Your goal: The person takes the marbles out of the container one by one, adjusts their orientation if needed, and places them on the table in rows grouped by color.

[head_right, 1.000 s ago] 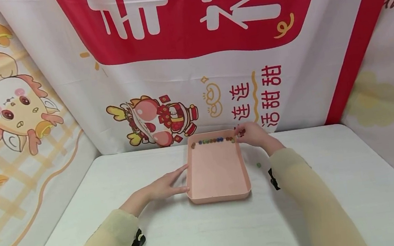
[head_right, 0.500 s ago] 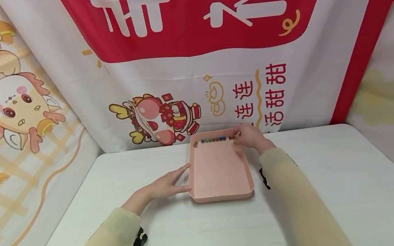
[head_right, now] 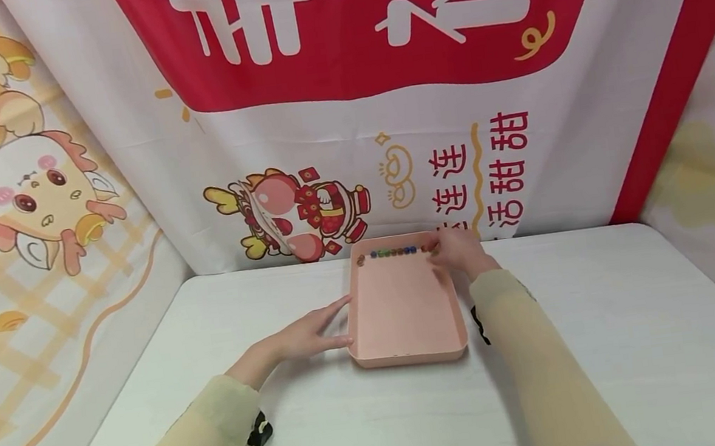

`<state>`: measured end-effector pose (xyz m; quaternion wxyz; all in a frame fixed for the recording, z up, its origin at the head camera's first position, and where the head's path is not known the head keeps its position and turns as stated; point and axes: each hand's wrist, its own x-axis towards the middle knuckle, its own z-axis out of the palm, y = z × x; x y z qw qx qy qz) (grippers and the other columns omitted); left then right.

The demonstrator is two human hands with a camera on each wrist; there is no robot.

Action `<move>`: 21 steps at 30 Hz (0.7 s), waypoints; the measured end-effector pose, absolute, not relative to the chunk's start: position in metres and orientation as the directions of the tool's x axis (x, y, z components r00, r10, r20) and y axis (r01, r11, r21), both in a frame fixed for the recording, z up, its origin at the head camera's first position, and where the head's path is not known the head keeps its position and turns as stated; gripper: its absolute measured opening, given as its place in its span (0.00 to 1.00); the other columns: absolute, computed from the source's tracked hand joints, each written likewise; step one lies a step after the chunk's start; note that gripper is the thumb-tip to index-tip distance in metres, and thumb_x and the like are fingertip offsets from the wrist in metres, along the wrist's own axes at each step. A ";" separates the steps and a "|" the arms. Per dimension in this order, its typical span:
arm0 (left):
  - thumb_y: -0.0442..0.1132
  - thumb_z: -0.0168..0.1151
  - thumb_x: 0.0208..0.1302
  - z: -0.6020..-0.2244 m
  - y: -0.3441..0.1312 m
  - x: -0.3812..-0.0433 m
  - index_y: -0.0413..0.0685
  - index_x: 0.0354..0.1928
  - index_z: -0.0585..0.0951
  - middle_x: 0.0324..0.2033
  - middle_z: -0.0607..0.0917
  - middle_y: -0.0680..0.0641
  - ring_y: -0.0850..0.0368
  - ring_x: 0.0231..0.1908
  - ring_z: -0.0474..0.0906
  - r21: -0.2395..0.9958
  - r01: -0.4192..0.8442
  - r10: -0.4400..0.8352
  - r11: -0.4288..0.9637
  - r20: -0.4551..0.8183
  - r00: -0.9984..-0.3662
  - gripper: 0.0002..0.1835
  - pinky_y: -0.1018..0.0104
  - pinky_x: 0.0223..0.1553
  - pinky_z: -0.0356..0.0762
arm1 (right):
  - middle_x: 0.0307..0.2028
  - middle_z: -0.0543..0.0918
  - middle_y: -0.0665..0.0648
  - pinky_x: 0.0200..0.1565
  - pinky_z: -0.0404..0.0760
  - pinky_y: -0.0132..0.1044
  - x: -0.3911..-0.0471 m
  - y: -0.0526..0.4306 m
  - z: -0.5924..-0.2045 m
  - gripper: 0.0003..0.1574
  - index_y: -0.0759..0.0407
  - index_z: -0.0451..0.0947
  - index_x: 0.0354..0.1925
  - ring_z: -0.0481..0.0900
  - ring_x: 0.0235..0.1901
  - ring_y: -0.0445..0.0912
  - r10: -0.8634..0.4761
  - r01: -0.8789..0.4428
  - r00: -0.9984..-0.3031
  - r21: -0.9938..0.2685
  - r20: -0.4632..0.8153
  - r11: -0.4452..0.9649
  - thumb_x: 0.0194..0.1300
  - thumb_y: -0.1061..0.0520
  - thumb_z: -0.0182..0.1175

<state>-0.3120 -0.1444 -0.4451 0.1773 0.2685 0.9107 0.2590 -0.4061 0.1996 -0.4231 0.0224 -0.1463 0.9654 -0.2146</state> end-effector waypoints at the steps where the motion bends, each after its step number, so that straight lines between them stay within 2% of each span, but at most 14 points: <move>1: 0.68 0.58 0.60 -0.445 -0.144 -0.312 0.67 0.77 0.47 0.74 0.55 0.51 0.51 0.72 0.50 0.569 0.394 0.580 0.721 -0.187 -0.793 0.48 0.46 0.69 0.51 | 0.45 0.84 0.59 0.47 0.75 0.50 -0.407 0.200 -0.424 0.19 0.60 0.82 0.51 0.79 0.39 0.50 -0.288 -0.263 -0.957 -0.424 0.004 0.867 0.63 0.54 0.65; 4: 0.69 0.57 0.60 -0.444 -0.144 -0.311 0.68 0.77 0.47 0.74 0.54 0.52 0.51 0.73 0.49 0.572 0.393 0.582 0.720 -0.190 -0.791 0.49 0.46 0.69 0.50 | 0.47 0.83 0.60 0.42 0.77 0.47 -0.409 0.201 -0.427 0.20 0.60 0.80 0.53 0.78 0.38 0.50 -0.274 -0.231 -0.961 -0.443 -0.035 0.866 0.64 0.54 0.64; 7: 0.69 0.57 0.60 -0.442 -0.143 -0.309 0.66 0.77 0.47 0.74 0.54 0.51 0.50 0.73 0.49 0.574 0.396 0.586 0.716 -0.187 -0.789 0.49 0.46 0.69 0.50 | 0.47 0.83 0.60 0.42 0.77 0.47 -0.410 0.202 -0.429 0.21 0.60 0.80 0.54 0.77 0.39 0.50 -0.269 -0.220 -0.962 -0.440 -0.051 0.871 0.64 0.55 0.64; 10: 0.68 0.58 0.61 -0.441 -0.143 -0.308 0.64 0.77 0.48 0.74 0.54 0.50 0.48 0.72 0.50 0.576 0.400 0.588 0.713 -0.180 -0.789 0.49 0.44 0.69 0.50 | 0.45 0.83 0.58 0.44 0.77 0.48 -0.412 0.201 -0.429 0.20 0.59 0.81 0.52 0.77 0.39 0.51 -0.263 -0.220 -0.964 -0.425 -0.045 0.878 0.62 0.56 0.65; 15: 0.67 0.58 0.61 -0.442 -0.142 -0.308 0.66 0.77 0.48 0.74 0.54 0.52 0.51 0.72 0.49 0.562 0.398 0.579 0.725 -0.185 -0.794 0.48 0.47 0.69 0.50 | 0.40 0.84 0.55 0.46 0.76 0.51 -0.412 0.201 -0.427 0.17 0.59 0.82 0.49 0.77 0.37 0.51 -0.289 -0.262 -0.957 -0.367 -0.018 0.893 0.60 0.58 0.65; 21: 0.68 0.58 0.61 -0.441 -0.142 -0.307 0.68 0.77 0.48 0.74 0.55 0.53 0.52 0.72 0.50 0.549 0.397 0.573 0.735 -0.190 -0.798 0.47 0.49 0.69 0.50 | 0.41 0.84 0.56 0.50 0.75 0.53 -0.415 0.199 -0.429 0.18 0.60 0.83 0.47 0.79 0.40 0.51 -0.306 -0.284 -0.952 -0.345 -0.007 0.894 0.56 0.62 0.65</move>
